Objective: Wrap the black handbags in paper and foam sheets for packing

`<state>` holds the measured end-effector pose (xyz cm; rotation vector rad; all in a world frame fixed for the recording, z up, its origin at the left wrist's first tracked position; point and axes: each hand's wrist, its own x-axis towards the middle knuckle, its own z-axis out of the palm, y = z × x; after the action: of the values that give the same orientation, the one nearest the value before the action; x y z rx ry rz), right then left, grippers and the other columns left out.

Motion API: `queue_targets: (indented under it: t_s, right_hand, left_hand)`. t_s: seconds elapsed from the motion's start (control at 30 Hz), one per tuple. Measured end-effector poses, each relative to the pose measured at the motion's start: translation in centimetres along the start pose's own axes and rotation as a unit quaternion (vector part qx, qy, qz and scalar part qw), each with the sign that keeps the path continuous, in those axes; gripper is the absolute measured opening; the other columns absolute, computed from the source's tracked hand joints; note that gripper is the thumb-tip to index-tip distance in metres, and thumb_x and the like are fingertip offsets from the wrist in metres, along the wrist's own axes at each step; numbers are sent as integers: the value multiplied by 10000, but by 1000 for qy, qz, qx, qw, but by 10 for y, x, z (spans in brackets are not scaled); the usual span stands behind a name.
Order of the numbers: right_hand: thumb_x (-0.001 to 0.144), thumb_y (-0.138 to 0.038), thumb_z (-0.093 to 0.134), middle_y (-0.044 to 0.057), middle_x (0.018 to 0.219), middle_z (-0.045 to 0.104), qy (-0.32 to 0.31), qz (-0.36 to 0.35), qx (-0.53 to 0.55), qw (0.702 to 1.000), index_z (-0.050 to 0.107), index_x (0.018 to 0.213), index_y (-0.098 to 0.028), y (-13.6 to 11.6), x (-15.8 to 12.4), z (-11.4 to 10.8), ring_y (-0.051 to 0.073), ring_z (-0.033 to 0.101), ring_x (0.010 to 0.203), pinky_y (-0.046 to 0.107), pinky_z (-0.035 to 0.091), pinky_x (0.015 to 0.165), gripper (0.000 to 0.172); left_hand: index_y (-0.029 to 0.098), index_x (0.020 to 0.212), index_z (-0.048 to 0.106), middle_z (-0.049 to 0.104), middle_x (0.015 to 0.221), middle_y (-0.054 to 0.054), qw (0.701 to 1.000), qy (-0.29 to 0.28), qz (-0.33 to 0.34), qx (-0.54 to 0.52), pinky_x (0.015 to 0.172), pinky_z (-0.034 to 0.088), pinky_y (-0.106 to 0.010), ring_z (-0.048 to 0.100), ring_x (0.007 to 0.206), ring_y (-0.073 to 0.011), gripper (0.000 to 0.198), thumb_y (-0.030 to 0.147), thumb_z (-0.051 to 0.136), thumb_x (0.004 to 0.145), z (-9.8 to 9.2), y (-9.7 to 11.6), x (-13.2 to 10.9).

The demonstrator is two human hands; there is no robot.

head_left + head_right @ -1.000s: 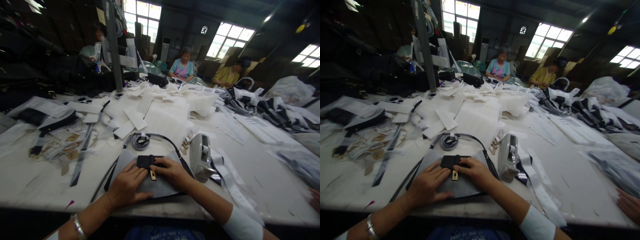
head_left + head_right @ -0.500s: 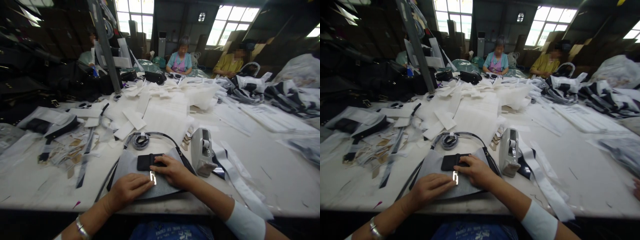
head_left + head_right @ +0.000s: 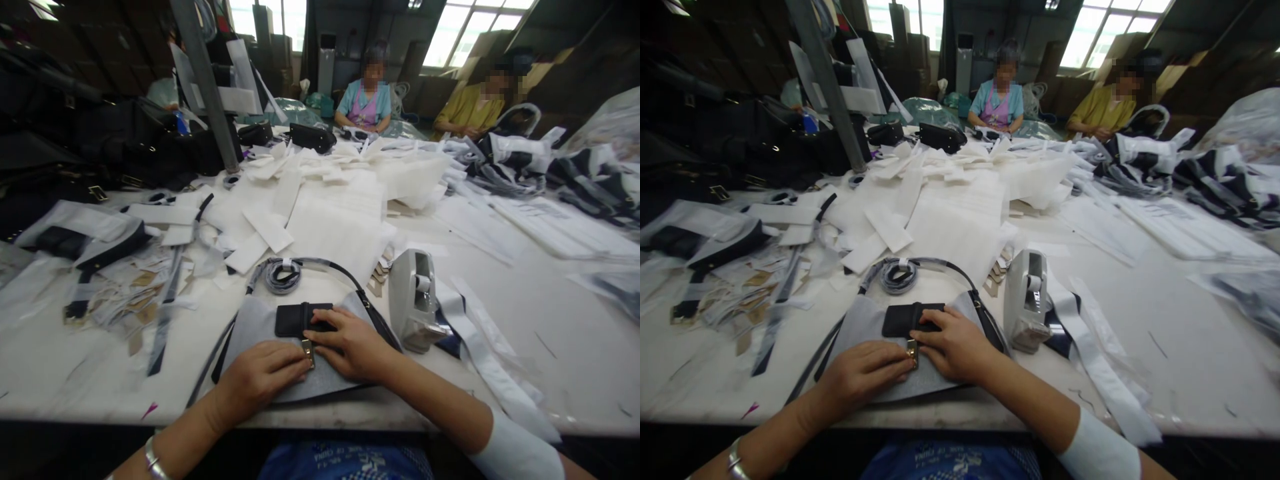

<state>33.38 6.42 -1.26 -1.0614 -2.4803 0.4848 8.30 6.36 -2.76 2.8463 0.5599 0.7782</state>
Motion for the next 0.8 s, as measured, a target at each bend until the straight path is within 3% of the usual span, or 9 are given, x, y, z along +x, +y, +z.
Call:
queue_targets:
  t_s: [0.2,0.33,0.53,0.8]
  right_hand:
    - [966,-416,549,97,1205,624,16,-35,-28,999,609,1287,-248,4,-7,8,247,512,1233,518,265,1143,367]
    - [979,-411,537,50,1067,657,5,-49,-33,998,617,1273,-290,8,-5,14,194,575,1026,459,332,1086,328]
    - [968,-391,571,22,909,695,-36,-54,-53,996,713,1115,-310,10,8,10,189,567,905,378,405,869,220]
    - [1002,-237,514,32,1143,678,-117,-120,-38,985,676,1120,-214,11,18,4,147,615,992,278,438,829,202]
  left_hand:
    - [211,1272,590,701,1131,-49,998,-40,-46,-7,927,561,-341,666,1015,-166,308,190,523,973,-6,15,7]
    - [212,1393,486,673,1215,-62,993,-67,-93,5,999,533,-390,642,1100,-186,400,198,468,993,-3,27,6]
    - [201,1385,491,647,1271,-63,993,-81,-88,17,1021,520,-414,623,1140,-195,410,172,459,978,0,27,0]
    - [198,1364,503,669,1219,-37,995,-47,-78,37,1010,524,-399,634,1105,-190,398,185,469,969,0,27,-3]
